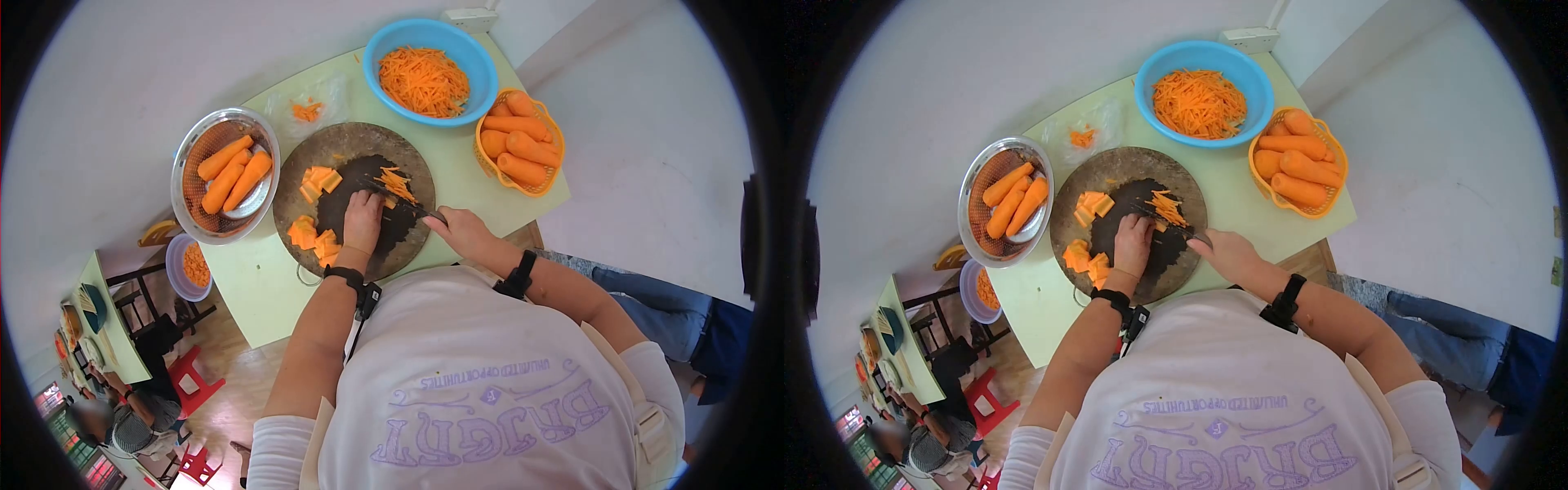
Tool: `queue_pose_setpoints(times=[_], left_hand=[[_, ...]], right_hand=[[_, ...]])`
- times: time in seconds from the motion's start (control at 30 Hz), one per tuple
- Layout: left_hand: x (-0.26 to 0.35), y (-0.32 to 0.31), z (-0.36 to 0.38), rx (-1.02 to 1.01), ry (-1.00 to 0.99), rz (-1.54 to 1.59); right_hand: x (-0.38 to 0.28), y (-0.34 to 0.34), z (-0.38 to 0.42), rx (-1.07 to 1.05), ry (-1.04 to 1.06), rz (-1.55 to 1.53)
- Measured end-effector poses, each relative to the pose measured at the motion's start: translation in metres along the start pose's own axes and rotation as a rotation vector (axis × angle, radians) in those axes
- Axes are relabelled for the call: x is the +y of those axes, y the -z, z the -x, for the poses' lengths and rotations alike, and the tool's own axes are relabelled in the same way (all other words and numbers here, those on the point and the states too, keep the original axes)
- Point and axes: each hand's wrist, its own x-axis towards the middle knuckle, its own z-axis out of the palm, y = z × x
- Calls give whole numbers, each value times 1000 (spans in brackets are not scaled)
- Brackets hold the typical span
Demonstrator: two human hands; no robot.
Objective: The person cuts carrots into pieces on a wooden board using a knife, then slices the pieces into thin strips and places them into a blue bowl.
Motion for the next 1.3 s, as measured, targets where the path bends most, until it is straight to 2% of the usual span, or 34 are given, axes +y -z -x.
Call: queue_pose_setpoints(times=[0.43,0.53,1.3], left_hand=[[-2,-2,1,9,-8,19],[-1,2,0,-2,-14,41],[-2,0,3,-22,7,13]], right_hand=[[3,-8,-5,11,-46,52],[8,-8,-6,10,-44,-90],[-4,-10,-7,-6,-47,39]])
